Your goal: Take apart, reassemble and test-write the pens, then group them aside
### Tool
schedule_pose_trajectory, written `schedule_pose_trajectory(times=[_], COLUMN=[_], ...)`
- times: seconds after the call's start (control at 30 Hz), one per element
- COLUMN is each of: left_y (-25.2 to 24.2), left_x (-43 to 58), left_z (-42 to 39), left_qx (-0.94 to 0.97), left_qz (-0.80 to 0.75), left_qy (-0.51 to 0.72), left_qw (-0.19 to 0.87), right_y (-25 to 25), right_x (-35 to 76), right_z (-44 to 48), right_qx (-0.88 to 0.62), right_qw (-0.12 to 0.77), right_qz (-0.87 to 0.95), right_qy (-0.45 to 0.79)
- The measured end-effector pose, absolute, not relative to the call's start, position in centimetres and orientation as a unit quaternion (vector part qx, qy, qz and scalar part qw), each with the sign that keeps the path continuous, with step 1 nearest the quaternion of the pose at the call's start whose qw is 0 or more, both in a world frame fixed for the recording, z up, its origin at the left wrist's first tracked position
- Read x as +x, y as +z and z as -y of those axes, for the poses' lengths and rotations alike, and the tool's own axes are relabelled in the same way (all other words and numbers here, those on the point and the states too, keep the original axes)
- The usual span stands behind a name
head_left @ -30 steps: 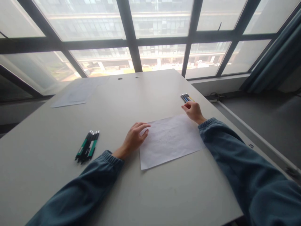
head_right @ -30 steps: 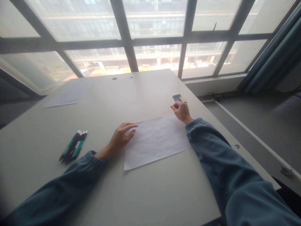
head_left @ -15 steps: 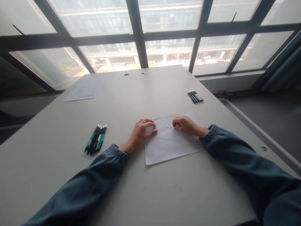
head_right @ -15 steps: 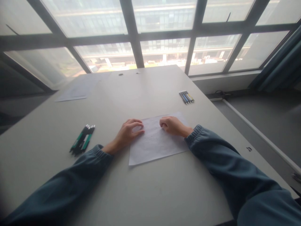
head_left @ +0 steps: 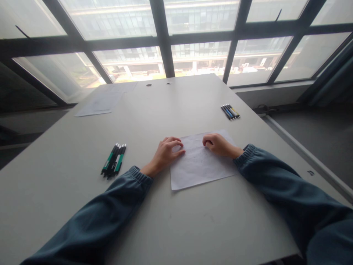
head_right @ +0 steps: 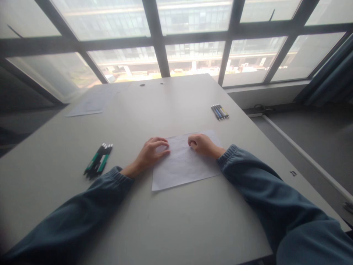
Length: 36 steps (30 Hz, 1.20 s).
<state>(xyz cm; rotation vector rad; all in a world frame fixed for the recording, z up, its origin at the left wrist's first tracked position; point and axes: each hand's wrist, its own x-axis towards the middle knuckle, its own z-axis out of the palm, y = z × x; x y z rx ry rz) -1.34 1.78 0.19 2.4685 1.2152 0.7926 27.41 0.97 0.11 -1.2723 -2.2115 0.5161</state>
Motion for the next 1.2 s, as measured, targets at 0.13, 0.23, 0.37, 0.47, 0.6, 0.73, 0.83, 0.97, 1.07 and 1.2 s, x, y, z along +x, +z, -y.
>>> schedule_pose_trajectory(times=[0.13,0.23,0.37,0.47,0.6,0.73,0.83,0.97,1.07,1.2], left_y=[0.1,0.4,2.3,4.8,8.4,11.0,11.4,9.8,8.1,6.7], left_x=[-1.3,-1.1,-1.8,-3.8,-8.9,-14.9,-18.5,-21.6,-22.7,-22.9], left_z=[-1.7,-1.4,-0.9,-1.2,-2.9,-4.7,-5.7,-6.7,-7.2,-7.5], left_qx=[0.857,0.854,0.871,0.854,0.798,0.745,0.698,0.602,0.573,0.552], left_qz=[-0.403,-0.392,-0.403,-0.469,-0.571,-0.638,-0.703,-0.775,-0.790,-0.799], left_qy=[0.289,0.306,0.248,0.192,0.166,0.186,0.114,0.049,0.055,0.068], left_qw=[0.143,0.153,0.130,0.115,0.096,0.056,0.079,0.188,0.212,0.229], right_y=[0.2,0.3,0.2,-0.1,-0.7,-1.3,-1.3,-1.2,-1.1,-1.1], right_x=[27.3,27.3,27.3,27.4,27.4,27.6,27.7,27.7,27.6,27.5], right_z=[-0.9,-0.9,-0.9,-0.9,-1.1,-1.3,-1.3,-1.2,-1.2,-1.1], right_qx=[-0.481,-0.482,-0.474,-0.482,-0.478,-0.482,-0.480,-0.484,-0.484,-0.486], right_qw=[0.259,0.257,0.270,0.276,0.283,0.276,0.268,0.264,0.266,0.264], right_qz=[0.816,0.816,0.816,0.811,0.811,0.811,0.815,0.816,0.814,0.813], right_qy=[0.188,0.190,0.191,0.184,0.182,0.185,0.183,0.174,0.179,0.180])
